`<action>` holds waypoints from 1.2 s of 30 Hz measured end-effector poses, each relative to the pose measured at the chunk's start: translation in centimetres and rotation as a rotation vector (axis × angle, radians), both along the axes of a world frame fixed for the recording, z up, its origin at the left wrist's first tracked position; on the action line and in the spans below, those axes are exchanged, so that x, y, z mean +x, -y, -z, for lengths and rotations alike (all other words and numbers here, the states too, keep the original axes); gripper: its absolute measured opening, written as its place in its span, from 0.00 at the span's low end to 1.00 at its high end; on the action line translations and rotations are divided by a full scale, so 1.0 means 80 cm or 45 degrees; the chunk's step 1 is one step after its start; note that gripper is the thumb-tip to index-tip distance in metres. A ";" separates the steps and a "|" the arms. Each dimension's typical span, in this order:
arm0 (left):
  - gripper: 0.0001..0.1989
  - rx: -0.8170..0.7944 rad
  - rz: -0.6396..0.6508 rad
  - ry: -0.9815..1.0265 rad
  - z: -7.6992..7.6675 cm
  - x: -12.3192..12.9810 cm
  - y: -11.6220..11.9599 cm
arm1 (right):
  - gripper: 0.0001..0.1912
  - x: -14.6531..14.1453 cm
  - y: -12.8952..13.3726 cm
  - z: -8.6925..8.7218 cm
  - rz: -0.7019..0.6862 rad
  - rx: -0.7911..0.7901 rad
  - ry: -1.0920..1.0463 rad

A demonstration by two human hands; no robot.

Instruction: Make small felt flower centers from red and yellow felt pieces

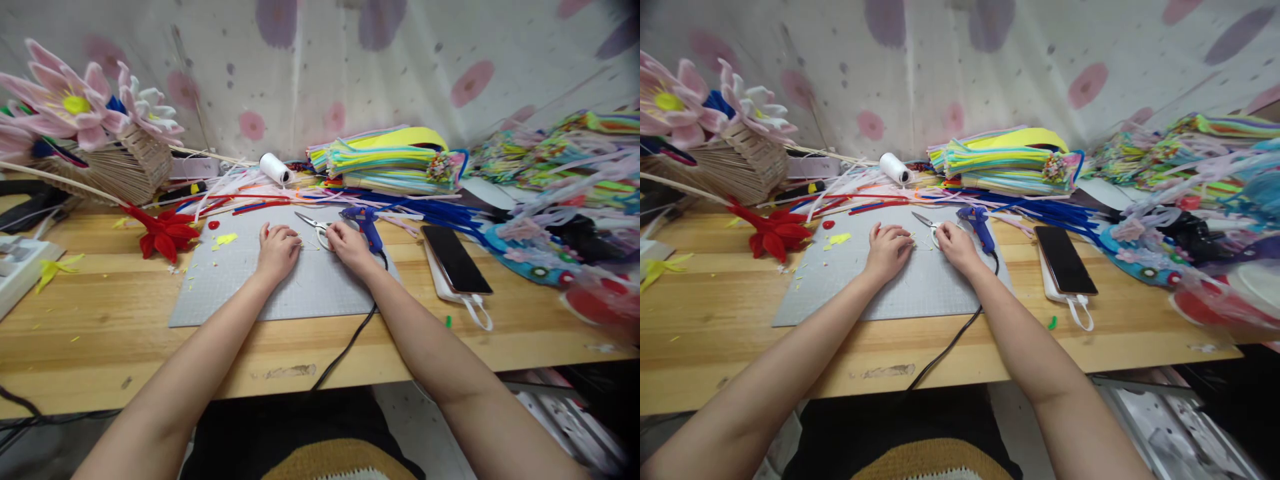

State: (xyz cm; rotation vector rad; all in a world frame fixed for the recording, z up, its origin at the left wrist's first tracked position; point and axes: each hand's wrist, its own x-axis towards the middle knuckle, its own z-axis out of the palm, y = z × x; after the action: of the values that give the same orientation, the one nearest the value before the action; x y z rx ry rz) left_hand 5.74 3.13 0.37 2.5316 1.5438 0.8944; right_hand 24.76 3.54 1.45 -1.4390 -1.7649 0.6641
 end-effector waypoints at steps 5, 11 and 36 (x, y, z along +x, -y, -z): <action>0.06 0.041 -0.036 0.015 -0.001 0.003 -0.001 | 0.05 -0.027 0.006 -0.003 -0.133 0.161 0.102; 0.07 0.057 -0.027 -0.003 0.002 0.003 -0.003 | 0.19 -0.051 0.001 0.011 -0.153 0.236 0.140; 0.24 -0.239 -0.362 0.354 -0.003 -0.058 -0.028 | 0.20 -0.050 0.001 0.017 -0.109 0.232 0.139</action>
State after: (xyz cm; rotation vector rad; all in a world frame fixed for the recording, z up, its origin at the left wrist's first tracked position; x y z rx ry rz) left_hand 1.13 5.34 0.57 1.9963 1.8213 1.0226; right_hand 20.72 3.45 0.10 -1.3031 -1.9280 0.4623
